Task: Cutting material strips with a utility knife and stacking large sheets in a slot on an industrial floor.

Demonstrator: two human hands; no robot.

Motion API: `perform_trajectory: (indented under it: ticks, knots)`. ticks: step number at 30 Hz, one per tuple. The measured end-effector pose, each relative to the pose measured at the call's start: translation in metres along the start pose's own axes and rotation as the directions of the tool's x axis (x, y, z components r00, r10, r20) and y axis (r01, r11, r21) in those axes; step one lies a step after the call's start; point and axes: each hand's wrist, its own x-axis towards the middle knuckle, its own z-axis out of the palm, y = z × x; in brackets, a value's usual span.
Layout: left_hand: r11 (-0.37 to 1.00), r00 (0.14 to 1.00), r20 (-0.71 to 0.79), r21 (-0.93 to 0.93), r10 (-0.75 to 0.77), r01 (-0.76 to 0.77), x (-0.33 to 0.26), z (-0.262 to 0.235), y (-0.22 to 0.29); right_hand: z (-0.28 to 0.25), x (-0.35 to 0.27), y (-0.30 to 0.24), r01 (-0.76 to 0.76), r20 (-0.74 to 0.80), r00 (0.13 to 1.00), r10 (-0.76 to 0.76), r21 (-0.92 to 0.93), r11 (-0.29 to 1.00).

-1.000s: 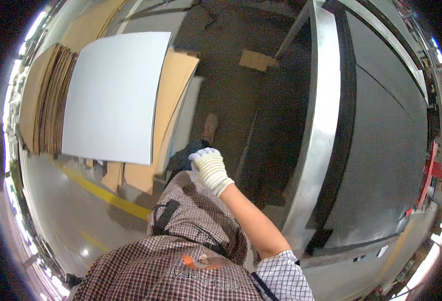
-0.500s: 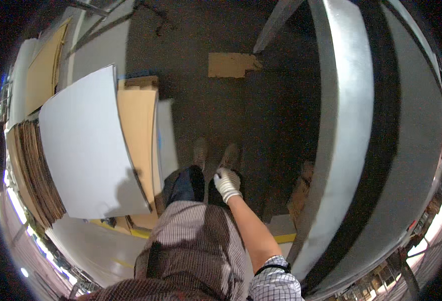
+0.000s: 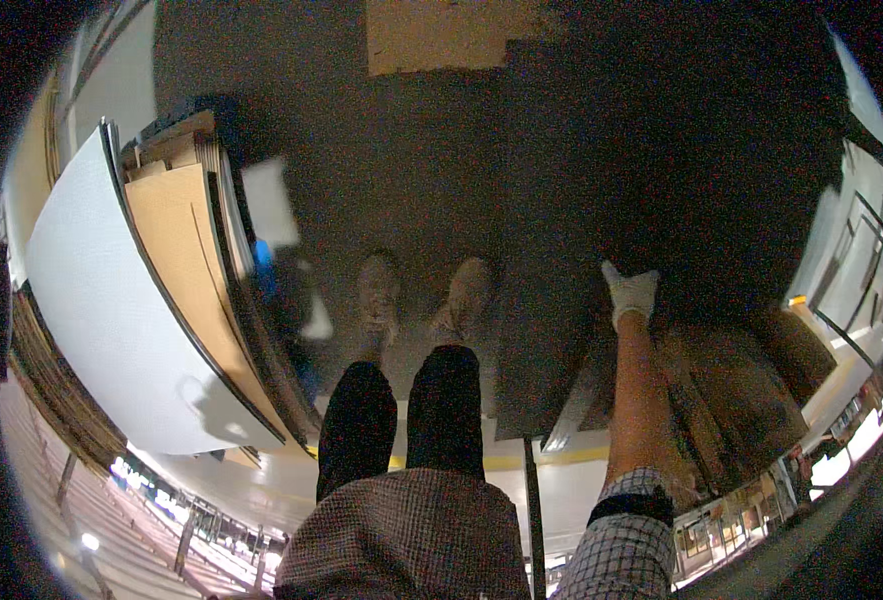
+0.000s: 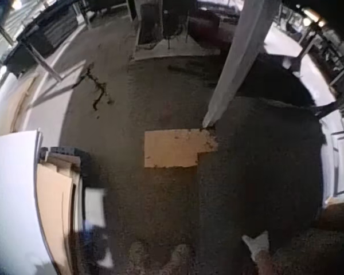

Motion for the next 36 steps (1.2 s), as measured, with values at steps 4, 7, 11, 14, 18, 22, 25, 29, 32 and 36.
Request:
perform_trajectory:
  ticks: [4, 7, 11, 14, 18, 22, 25, 29, 32, 36]
  knots:
    - [0.840, 0.827, -0.477, -0.282, 0.297, -0.464, 0.027, -0.038, 0.081, 0.007, -0.005, 0.000, -0.063, 0.024, 0.998, 0.063, -0.006, 0.998]
    - [0.556, 0.731, -0.582, -0.496, 0.356, -0.667, 0.055, -0.075, 0.183, -0.014, -0.057, -0.004, 0.301, 0.180, 0.937, -0.298, 0.016, 0.954]
    - [0.130, 0.397, -0.760, -0.388, 0.514, -0.912, 0.026, -0.066, 0.318, -0.051, -0.178, -0.024, 0.308, 0.516, 0.587, -0.624, 0.570, 0.762]
    - [0.042, 0.273, -0.866, -0.283, 0.419, -0.958, -0.019, -0.037, 0.366, -0.076, -0.280, -0.034, 0.540, 0.468, 0.421, -0.777, 0.559, 0.630]
    - [-0.307, 0.447, -0.880, -0.476, 0.163, -0.824, -0.077, -0.046, 0.312, -0.099, -0.410, -0.069, 0.542, 0.371, 0.221, -0.902, 0.722, 0.430]
    - [-0.253, 0.459, -0.830, -0.541, 0.318, -0.802, -0.145, -0.112, 0.238, -0.148, -0.487, -0.080, 0.441, 0.370, 0.193, -0.909, 0.795, 0.417]
    - [-0.280, 0.342, -0.777, -0.540, 0.528, -0.794, -0.216, -0.161, 0.223, -0.188, -0.518, -0.034, 0.344, 0.316, 0.136, -0.939, 0.874, 0.344]
    - [-0.311, 0.266, -0.611, -0.671, 0.746, -0.673, -0.304, -0.170, 0.251, -0.268, -0.564, 0.118, 0.019, 0.475, 0.033, -0.879, 0.879, 0.476]
    - [-0.238, 0.162, -0.397, -0.778, 0.903, -0.582, -0.351, -0.136, 0.289, -0.336, -0.610, 0.206, 0.057, 0.287, 0.602, -0.745, 0.915, 0.399]
    - [-0.294, 0.076, -0.448, -0.696, 0.891, -0.655, -0.395, -0.069, 0.353, -0.402, -0.633, 0.246, 0.358, 0.108, 0.846, -0.522, 0.611, 0.706]
